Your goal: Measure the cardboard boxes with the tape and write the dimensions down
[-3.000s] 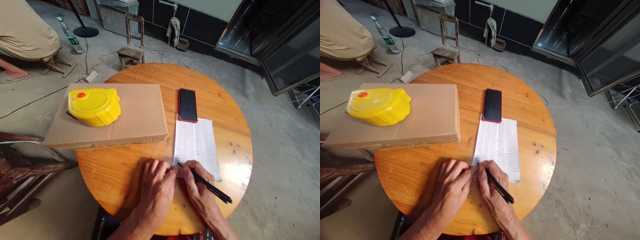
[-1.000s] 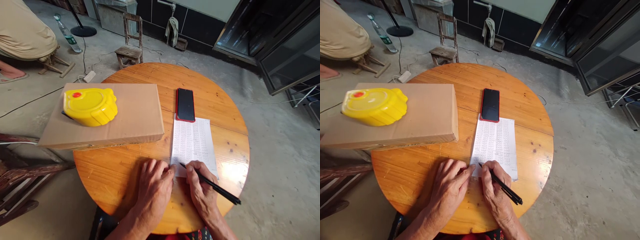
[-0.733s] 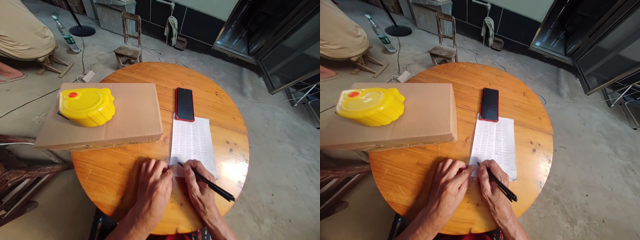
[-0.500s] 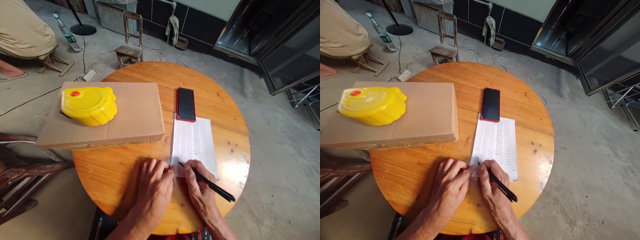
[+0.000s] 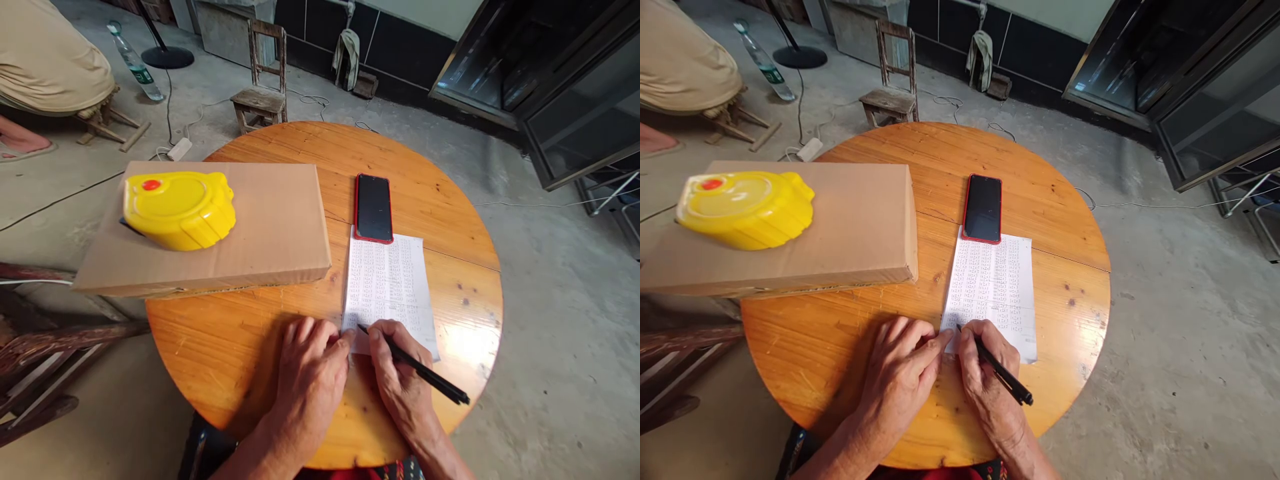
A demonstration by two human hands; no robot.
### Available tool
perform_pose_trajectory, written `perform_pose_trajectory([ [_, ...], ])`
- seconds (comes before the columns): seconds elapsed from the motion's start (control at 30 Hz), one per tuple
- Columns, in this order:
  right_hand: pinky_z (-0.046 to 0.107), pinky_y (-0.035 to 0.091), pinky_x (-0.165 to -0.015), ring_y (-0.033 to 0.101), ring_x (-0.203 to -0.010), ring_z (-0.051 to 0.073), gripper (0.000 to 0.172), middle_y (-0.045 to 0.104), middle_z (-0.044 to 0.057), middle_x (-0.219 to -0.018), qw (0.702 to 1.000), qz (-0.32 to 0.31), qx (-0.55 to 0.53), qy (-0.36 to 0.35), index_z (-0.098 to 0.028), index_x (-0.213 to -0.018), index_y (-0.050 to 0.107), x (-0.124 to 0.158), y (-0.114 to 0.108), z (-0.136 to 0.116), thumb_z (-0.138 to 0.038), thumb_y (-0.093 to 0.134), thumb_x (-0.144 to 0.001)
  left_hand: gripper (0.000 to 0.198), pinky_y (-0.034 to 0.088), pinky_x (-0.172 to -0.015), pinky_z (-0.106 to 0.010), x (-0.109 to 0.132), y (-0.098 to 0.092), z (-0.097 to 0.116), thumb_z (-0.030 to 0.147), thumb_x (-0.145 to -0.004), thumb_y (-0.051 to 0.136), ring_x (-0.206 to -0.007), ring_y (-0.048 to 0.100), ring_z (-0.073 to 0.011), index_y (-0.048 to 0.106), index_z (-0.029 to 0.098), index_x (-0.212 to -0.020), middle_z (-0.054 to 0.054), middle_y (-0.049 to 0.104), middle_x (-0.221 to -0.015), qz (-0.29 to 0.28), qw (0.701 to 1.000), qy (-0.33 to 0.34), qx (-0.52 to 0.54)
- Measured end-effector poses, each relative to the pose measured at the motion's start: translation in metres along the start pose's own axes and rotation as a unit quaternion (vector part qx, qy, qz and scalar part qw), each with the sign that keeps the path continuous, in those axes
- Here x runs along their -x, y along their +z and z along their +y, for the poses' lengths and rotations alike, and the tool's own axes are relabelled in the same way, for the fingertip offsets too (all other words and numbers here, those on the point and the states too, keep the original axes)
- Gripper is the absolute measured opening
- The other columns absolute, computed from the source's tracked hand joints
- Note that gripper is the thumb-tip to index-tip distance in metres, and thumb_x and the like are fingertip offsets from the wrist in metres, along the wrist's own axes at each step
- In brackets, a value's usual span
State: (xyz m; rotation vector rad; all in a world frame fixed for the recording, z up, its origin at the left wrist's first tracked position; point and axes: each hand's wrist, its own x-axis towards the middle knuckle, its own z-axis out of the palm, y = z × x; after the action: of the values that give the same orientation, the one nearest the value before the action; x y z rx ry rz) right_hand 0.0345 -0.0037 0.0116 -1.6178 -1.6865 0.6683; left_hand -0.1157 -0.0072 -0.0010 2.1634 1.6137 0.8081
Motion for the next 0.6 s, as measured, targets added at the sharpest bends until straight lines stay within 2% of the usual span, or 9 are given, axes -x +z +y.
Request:
perform_pose_trajectory([
  [0.43, 0.021, 0.037, -0.047, 0.046, -0.049, 0.009, 0.022, 0.050, -0.006, -0.058, 0.999, -0.017, -0.022, 0.018, -0.021, -0.076, 0.056, 0.0016, -0.0016, 0.0013, -0.028, 0.050, -0.096, 0.018, 0.033, -0.069, -0.035, 0.0005, -0.0013, 0.0001, 0.010, -0.088, 0.056, -0.075, 0.048, -0.0196, 0.067, 0.022, -0.079, -0.001, 0.061, -0.077, -0.004, 1.000, -0.002, 0.004],
  [0.6, 0.023, 0.039, -0.050, 0.048, -0.051, 0.010, 0.021, 0.052, -0.005, -0.060, 0.997, 0.056, -0.040, 0.029, -0.021, -0.080, 0.058, 0.0059, -0.0026, 0.0051, -0.030, 0.050, -0.097, 0.022, 0.034, -0.070, -0.036, 0.0015, -0.0013, 0.0008, 0.008, -0.088, 0.056, -0.076, 0.048, -0.0200, 0.069, 0.023, -0.097, -0.001, 0.061, -0.078, -0.005, 1.000, 0.001, 0.004],
])
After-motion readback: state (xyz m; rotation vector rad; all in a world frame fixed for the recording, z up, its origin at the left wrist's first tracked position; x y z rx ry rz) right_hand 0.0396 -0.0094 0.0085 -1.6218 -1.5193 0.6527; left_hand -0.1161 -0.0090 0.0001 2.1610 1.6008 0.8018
